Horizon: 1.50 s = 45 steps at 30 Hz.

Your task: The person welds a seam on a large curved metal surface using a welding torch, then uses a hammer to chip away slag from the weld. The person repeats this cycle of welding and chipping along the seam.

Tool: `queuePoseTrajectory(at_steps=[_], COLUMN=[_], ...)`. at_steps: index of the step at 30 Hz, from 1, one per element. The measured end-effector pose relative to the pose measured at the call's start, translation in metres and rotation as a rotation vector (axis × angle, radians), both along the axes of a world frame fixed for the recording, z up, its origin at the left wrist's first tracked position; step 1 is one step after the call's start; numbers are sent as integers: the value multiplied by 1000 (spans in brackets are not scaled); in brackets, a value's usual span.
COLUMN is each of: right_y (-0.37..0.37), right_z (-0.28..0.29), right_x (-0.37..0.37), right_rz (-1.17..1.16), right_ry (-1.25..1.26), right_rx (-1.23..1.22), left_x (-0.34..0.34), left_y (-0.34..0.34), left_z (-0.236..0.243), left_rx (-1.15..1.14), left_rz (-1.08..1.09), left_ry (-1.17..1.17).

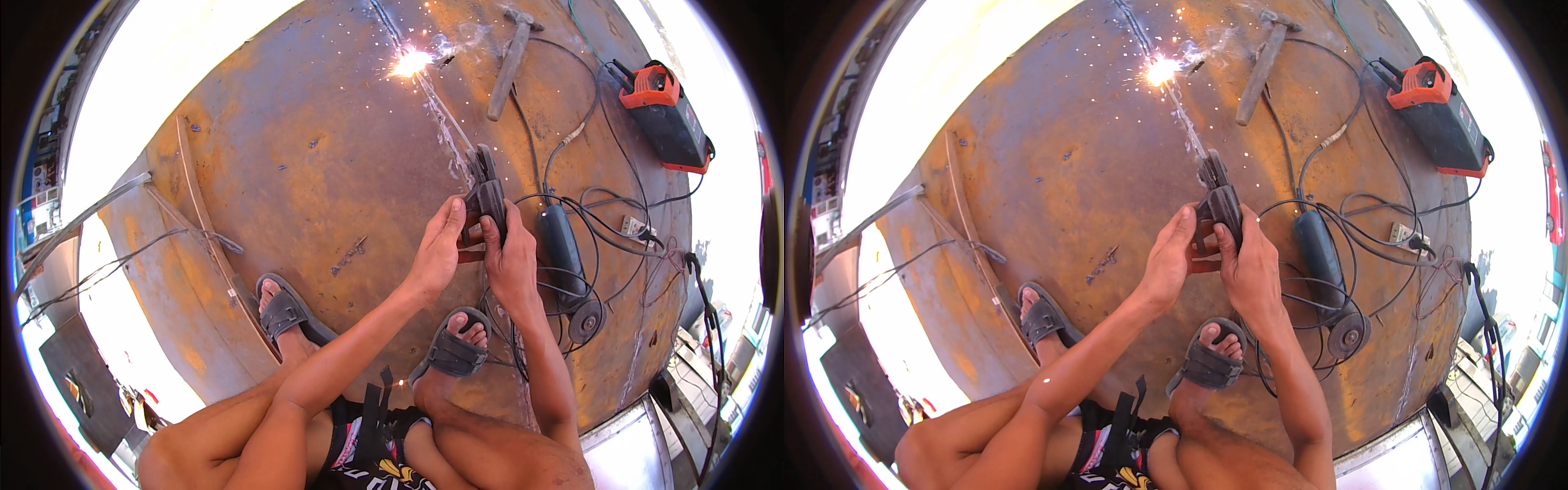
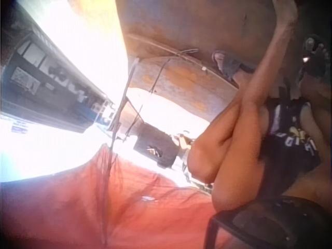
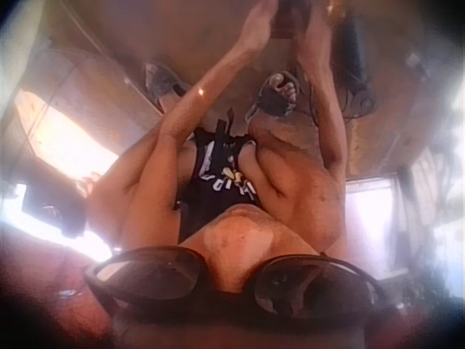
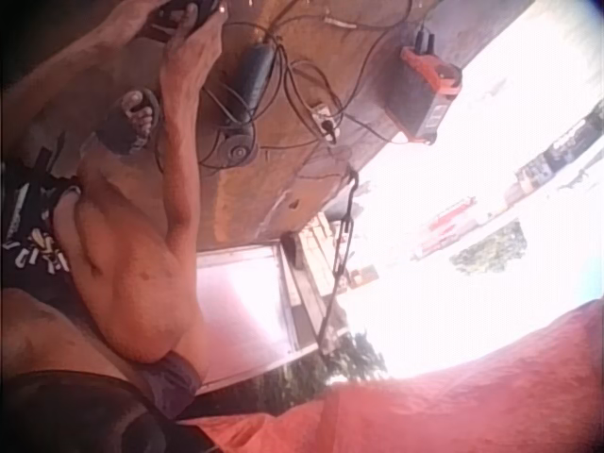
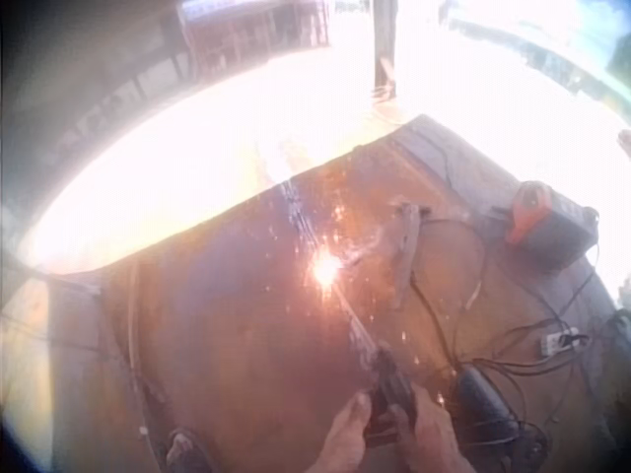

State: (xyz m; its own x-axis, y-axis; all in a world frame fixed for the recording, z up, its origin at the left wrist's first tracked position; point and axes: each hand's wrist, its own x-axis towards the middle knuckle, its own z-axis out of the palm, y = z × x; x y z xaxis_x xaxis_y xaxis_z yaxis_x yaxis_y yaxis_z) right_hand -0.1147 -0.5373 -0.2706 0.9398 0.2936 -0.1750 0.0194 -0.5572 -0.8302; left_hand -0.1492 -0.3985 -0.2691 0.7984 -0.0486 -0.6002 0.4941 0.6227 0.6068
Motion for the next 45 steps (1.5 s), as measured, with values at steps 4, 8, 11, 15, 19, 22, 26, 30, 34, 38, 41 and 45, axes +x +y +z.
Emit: queuePoseTrajectory(at_steps=[4, 8, 11, 15, 19, 22, 26, 30, 34, 38, 41, 45], right_y=[3, 4, 3, 4, 3, 3, 5, 2, 2, 2, 2, 2], right_z=[6, 9, 9, 8, 7, 9, 11, 5, 3, 2, 5, 3], right_x=[1, 1, 1, 0, 0, 0, 1, 0, 0, 0, 0, 0], right_rz=[-4, -3, -8, -1, 0, -10, -9, 3, 6, 12, -7, 3], right_ry=[19, 21, 39, 15, 14, 44, 62, -11, -34, -29, 46, 30], right_rx=[34, 28, 40, 41, 34, 50, 70, 9, 6, -9, 37, 24], left_x=[-1, 0, 0, -1, -1, -1, -2, -2, -1, -2, -2, -2], left_y=[1, 0, 0, 0, 0, 0, 1, 0, 0, 0, 1, 1], left_z=[-3, 0, 1, -3, -1, -2, -5, -5, -3, -3, -4, -7], left_rx=[0, 7, 8, 7, 12, 9, 8, 7, 29, 17, 11, 7], left_rz=[-9, 1, -4, -4, -2, -3, -4, -5, -19, -13, -12, -13], left_ry=[-4, 5, 0, 2, 17, 15, 10, 10, 11, 13, 15, 25])
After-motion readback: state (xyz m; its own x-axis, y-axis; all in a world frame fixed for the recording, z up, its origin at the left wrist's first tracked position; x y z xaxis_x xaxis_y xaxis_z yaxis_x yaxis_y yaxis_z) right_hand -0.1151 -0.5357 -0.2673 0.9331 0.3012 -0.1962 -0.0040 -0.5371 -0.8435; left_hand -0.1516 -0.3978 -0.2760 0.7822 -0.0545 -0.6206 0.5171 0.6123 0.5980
